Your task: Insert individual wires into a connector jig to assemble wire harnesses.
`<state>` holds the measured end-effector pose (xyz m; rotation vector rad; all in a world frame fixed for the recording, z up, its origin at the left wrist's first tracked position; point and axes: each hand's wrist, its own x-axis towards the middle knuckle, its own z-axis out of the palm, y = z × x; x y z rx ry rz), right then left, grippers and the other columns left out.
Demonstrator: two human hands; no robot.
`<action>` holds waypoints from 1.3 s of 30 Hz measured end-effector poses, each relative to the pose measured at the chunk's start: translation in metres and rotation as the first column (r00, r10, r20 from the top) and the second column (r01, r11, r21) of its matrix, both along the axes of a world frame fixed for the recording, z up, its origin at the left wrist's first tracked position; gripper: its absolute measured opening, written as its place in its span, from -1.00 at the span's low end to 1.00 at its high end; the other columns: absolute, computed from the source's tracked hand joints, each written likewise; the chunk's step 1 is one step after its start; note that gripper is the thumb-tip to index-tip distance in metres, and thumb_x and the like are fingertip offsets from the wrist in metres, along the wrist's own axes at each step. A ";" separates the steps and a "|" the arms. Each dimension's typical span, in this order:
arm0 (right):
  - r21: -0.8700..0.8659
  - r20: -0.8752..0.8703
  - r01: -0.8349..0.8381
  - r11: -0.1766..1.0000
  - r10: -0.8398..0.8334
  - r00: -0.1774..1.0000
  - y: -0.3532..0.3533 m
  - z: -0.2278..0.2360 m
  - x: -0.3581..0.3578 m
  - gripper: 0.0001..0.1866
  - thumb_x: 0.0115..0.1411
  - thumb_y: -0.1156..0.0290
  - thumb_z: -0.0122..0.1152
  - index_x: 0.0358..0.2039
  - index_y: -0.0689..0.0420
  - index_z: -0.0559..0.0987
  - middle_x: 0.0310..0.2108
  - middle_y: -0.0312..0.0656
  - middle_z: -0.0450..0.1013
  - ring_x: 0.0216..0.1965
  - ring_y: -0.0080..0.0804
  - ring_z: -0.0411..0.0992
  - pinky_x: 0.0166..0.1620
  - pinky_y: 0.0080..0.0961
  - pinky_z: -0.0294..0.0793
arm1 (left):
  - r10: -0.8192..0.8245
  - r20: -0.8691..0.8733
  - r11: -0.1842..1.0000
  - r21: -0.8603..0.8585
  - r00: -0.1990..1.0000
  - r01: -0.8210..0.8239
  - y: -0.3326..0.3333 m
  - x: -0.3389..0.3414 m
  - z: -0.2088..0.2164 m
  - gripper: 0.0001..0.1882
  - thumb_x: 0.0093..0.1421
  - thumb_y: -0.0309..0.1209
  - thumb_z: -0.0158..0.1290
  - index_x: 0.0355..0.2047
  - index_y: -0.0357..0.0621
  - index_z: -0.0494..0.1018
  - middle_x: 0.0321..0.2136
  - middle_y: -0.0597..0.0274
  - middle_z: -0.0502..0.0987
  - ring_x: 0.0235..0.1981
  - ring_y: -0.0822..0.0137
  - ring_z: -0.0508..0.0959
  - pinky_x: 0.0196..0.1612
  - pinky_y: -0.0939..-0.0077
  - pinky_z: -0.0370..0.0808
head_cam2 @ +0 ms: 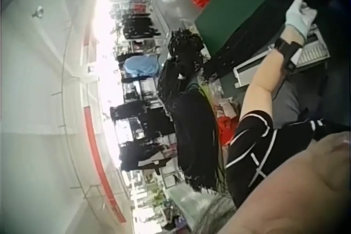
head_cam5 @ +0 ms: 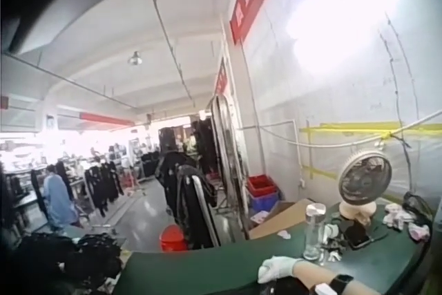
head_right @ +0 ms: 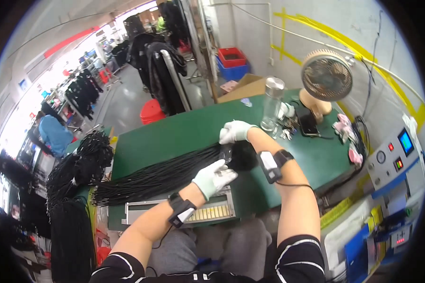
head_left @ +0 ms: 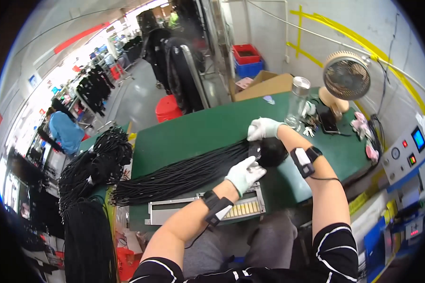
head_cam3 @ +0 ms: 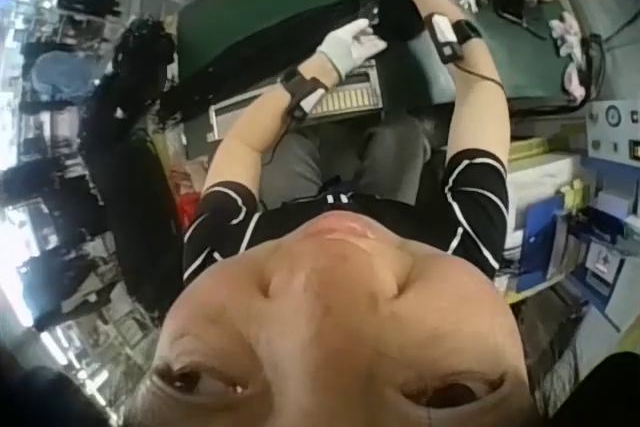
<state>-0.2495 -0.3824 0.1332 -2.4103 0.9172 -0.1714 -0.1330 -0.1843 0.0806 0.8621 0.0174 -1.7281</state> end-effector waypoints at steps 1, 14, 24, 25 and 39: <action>-0.126 -0.044 -0.008 0.992 0.003 0.999 -0.003 -0.008 0.005 -0.42 -0.10 -0.07 0.49 -0.26 0.18 0.67 -0.33 -0.05 0.63 -0.27 -0.20 0.59 -0.12 -0.39 0.54 | 0.027 -0.038 0.999 0.023 0.999 -0.026 -0.004 -0.001 -0.001 -0.75 0.30 -0.43 0.13 -0.23 -0.44 0.39 -0.14 -0.30 0.45 0.03 -0.27 0.49 0.25 -0.20 0.41; 0.867 0.187 -0.056 0.495 -0.220 0.957 0.022 -0.034 -0.029 -0.55 0.11 0.04 0.48 -0.22 0.19 0.67 -0.27 -0.31 0.57 -0.26 -0.49 0.48 -0.15 -0.46 0.45 | 0.052 -0.101 0.983 -0.170 0.993 -0.069 -0.002 0.008 -0.018 -0.79 0.33 -0.30 0.13 -0.29 -0.21 0.44 -0.15 0.03 0.53 -0.03 0.05 0.54 0.15 -0.04 0.46; 0.916 0.217 -0.071 0.395 -0.338 0.916 0.039 -0.032 -0.046 -0.68 0.26 0.17 0.32 -0.16 0.17 0.63 -0.23 -0.31 0.56 -0.19 -0.52 0.48 -0.05 -0.55 0.41 | 0.053 -0.001 0.934 -0.353 0.999 -0.050 0.012 -0.014 -0.026 -0.84 0.29 -0.15 0.18 -0.30 0.14 0.50 -0.23 0.44 0.53 -0.08 0.35 0.45 0.07 0.23 0.31; 0.915 0.220 -0.076 0.396 -0.334 0.917 0.036 -0.037 -0.047 -0.68 0.26 0.17 0.32 -0.16 0.17 0.63 -0.23 -0.31 0.56 -0.19 -0.52 0.48 -0.05 -0.55 0.41 | 0.050 0.012 0.934 -0.354 0.999 -0.042 0.012 -0.013 -0.026 -0.84 0.29 -0.14 0.17 -0.31 0.14 0.51 -0.24 0.45 0.53 -0.07 0.37 0.44 0.07 0.24 0.29; 0.971 0.182 -0.088 0.224 -0.442 0.879 0.057 -0.024 -0.050 -0.61 0.33 0.09 0.15 -0.05 0.14 0.59 -0.05 -0.11 0.59 -0.04 -0.26 0.55 0.14 -0.32 0.48 | 0.015 -0.021 0.937 -0.350 1.000 -0.022 0.017 -0.003 -0.017 -0.86 0.35 -0.21 0.13 -0.28 0.06 0.52 -0.29 0.39 0.55 -0.21 0.39 0.50 -0.13 0.37 0.43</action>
